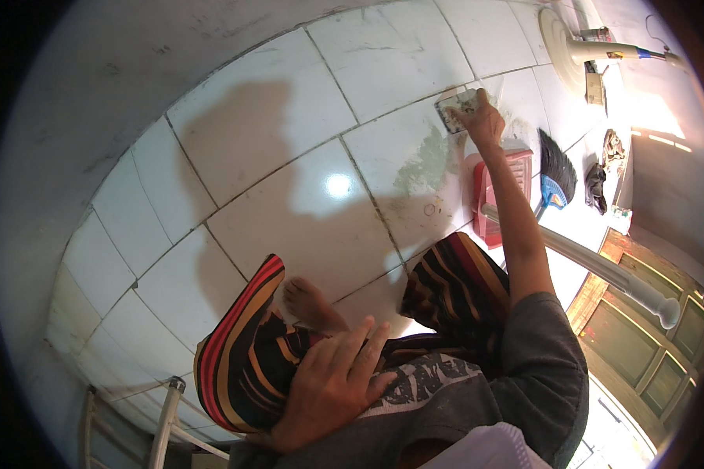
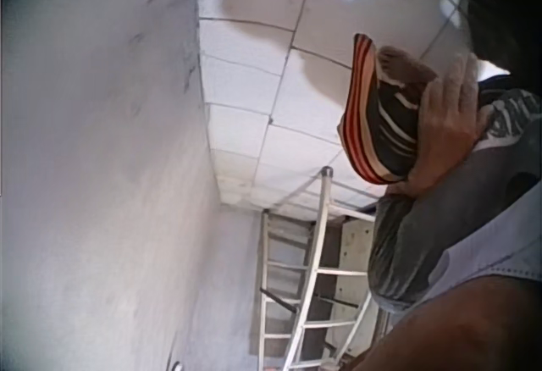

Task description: The person scrapes a wall with a handheld tool, then sweeps the debris into a dustpan with a broom.

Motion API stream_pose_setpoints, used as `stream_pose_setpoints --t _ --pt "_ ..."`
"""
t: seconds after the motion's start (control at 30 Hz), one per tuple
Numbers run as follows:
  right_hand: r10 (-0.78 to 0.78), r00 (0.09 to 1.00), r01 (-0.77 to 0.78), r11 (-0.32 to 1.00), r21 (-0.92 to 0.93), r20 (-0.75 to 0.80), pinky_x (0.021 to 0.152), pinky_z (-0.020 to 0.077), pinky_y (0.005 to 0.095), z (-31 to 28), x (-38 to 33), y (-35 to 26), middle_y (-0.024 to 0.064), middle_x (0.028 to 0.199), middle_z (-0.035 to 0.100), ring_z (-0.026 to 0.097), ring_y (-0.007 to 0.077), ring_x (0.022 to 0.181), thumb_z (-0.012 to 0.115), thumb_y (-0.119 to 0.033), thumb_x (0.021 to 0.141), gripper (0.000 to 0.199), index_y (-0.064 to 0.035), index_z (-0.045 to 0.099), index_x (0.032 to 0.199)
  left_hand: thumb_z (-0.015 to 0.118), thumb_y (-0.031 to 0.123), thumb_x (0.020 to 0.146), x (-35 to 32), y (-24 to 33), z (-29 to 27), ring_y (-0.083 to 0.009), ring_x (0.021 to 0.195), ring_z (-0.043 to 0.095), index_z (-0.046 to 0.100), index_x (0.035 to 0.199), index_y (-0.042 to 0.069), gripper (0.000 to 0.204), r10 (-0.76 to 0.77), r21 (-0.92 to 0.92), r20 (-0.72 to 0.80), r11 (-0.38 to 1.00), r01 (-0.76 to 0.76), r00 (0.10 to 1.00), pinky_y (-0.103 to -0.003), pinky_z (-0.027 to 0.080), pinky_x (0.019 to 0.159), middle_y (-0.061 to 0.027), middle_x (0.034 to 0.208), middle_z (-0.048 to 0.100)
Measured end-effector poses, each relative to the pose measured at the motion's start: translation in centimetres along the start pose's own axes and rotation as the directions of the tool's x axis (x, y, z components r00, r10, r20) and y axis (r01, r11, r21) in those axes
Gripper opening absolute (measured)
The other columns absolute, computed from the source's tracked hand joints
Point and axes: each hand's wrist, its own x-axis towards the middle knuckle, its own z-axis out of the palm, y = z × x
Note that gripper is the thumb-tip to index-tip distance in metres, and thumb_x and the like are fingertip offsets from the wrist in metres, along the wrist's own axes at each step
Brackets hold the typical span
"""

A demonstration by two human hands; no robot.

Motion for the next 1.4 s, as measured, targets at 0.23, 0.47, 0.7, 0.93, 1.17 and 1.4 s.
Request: stream_pose_setpoints --t 0.23,0.47,0.7,0.93,1.17,1.4 --pt "-0.126 0.982 0.128 0.992 0.012 -0.140 0.058 0.0521 0.0405 0.3 -2.2 -3.2 0.0118 0.079 0.069 0.068 0.0297 0.071 0.074 -0.062 0.064 0.071 -0.0072 0.052 0.103 0.064 0.038 0.085 -0.2 0.4 0.0 -0.0256 0.102 0.058 0.050 0.130 0.004 0.058 -0.003 0.003 0.020 1.000 0.002 1.000 -0.037 0.049 0.086 -0.0141 0.125 0.053" --pt "-0.371 0.927 0.365 0.927 0.088 0.059 0.058 0.0521 0.0380 1.0 -8.0 -5.1 0.0084 0.078 0.069 0.068 0.0291 0.069 0.073 -0.061 0.066 0.070 -0.0097 0.052 0.109 0.064 0.036 0.085 -0.1 0.5 0.2 -0.0253 0.101 0.058 0.050 0.130 0.003 0.058 0.009 -0.040 0.024 0.999 -0.008 1.000 -0.037 0.049 0.086 -0.0150 0.124 0.054" --pt "-0.146 0.985 0.150 0.988 0.036 -0.095 0.059 0.0527 0.0383 -0.8 -2.3 0.0 0.0092 0.081 0.070 0.068 0.0264 0.070 0.073 -0.057 0.070 0.063 -0.0105 0.053 0.106 0.064 0.039 0.085 0.1 0.6 0.1 -0.0266 0.105 0.058 0.048 0.131 0.003 0.060 -0.004 -0.003 0.102 1.000 0.005 0.995 -0.038 0.049 0.088 -0.0156 0.125 0.053" --pt "-0.242 0.938 0.237 0.970 0.049 0.247 0.066 0.0513 0.0422 0.5 -8.6 -2.2 0.0122 0.083 0.068 0.067 0.0303 0.077 0.070 -0.058 0.071 0.060 -0.0088 0.051 0.100 0.063 0.040 0.086 0.5 0.8 0.1 -0.0262 0.105 0.058 0.048 0.131 0.004 0.060 0.033 -0.019 0.079 0.999 -0.032 0.996 -0.038 0.049 0.088 -0.0153 0.126 0.053" --pt "-0.027 1.000 0.027 1.000 0.015 0.005 0.057 0.0530 0.0371 -0.6 -6.8 -1.7 0.0091 0.078 0.070 0.069 0.0260 0.071 0.072 -0.061 0.069 0.068 -0.0080 0.054 0.108 0.064 0.038 0.085 0.3 1.1 0.2 -0.0252 0.107 0.057 0.048 0.132 0.004 0.060 0.007 -0.011 0.106 1.000 -0.006 0.994 -0.037 0.049 0.088 -0.0149 0.127 0.052" --pt "-0.273 0.958 0.281 0.955 0.101 -0.084 0.056 0.0498 0.0427 0.2 -13.3 -3.4 0.0197 0.072 0.064 0.065 0.0354 0.066 0.073 -0.050 0.074 0.061 -0.0032 0.051 0.105 0.066 0.038 0.083 0.9 1.1 0.1 -0.0256 0.107 0.057 0.049 0.131 0.004 0.062 0.048 -0.040 0.105 0.998 -0.044 0.993 -0.036 0.047 0.090 -0.0141 0.126 0.053"
